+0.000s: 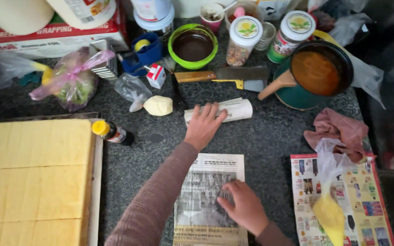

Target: Piping cream onto individual sponge cake slices and wrapping them in paper.

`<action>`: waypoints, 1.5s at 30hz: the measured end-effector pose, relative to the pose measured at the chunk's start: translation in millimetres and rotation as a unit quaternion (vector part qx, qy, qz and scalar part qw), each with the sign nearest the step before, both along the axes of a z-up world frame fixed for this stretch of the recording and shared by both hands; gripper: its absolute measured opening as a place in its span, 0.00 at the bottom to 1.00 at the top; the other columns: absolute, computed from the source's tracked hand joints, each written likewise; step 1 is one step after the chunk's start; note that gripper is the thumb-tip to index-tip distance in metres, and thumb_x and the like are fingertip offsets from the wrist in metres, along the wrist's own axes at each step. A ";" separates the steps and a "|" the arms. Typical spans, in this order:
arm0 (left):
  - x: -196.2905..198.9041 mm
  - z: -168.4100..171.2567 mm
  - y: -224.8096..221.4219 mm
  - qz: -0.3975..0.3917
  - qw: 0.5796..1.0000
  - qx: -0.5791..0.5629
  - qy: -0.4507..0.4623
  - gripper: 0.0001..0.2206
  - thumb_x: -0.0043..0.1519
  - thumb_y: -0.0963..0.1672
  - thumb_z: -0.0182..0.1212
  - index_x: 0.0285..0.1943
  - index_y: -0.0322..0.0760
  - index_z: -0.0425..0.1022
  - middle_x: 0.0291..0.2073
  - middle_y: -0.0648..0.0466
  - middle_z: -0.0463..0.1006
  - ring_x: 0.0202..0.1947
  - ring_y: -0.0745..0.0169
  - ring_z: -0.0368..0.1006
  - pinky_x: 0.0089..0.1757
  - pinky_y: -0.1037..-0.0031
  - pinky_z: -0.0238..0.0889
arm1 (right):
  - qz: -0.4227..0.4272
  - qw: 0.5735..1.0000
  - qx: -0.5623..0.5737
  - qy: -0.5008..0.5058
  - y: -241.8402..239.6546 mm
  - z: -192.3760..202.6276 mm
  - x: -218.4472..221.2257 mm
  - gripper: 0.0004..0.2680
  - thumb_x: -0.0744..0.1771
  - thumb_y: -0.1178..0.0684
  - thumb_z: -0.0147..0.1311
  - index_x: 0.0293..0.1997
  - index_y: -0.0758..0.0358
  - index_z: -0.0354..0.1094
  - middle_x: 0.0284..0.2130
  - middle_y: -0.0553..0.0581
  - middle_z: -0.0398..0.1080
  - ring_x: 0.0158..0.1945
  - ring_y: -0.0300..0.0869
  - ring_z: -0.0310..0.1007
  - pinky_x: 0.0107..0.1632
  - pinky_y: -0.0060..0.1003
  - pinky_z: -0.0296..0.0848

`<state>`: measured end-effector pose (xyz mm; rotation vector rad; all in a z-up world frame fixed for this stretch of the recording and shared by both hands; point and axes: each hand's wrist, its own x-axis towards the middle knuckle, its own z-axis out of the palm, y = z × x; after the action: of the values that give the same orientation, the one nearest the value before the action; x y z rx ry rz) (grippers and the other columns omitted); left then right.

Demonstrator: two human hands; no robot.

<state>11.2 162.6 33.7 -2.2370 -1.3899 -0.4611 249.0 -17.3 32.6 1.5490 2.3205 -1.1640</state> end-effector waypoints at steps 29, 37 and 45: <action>-137.2 -45.4 1.9 0.214 0.976 -0.038 -0.002 0.13 0.58 0.40 0.70 0.52 0.43 0.84 0.71 0.42 0.80 0.79 0.24 0.65 0.72 0.15 0.40 | -0.221 0.965 -0.074 0.121 49.6 28.7 3.3 0.15 0.72 0.37 0.56 0.62 0.47 0.79 0.48 0.45 0.84 0.51 0.36 0.86 0.55 0.31 0.84; -31.9 44.2 10.5 -0.018 0.951 -0.227 -0.208 0.27 0.65 0.49 0.66 0.75 0.43 0.73 0.70 0.42 0.77 0.69 0.37 0.72 0.64 0.40 0.63 | -0.222 0.958 -0.102 0.149 40.9 26.3 -16.4 0.18 0.71 0.33 0.53 0.62 0.47 0.79 0.47 0.46 0.85 0.49 0.39 0.87 0.52 0.34 0.85; -3.8 3.9 29.5 -0.031 0.976 -0.214 -0.038 0.47 0.56 0.51 0.84 0.85 0.45 0.61 0.65 0.44 0.77 0.59 0.39 0.79 0.52 0.45 0.76 | -0.218 0.958 -0.102 0.153 37.4 20.0 -7.5 0.18 0.72 0.34 0.53 0.63 0.48 0.79 0.48 0.47 0.85 0.51 0.39 0.88 0.52 0.35 0.87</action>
<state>7.4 192.1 37.5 -2.6339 -1.5826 -0.2884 241.5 20.1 52.6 1.9803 1.9792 -1.7957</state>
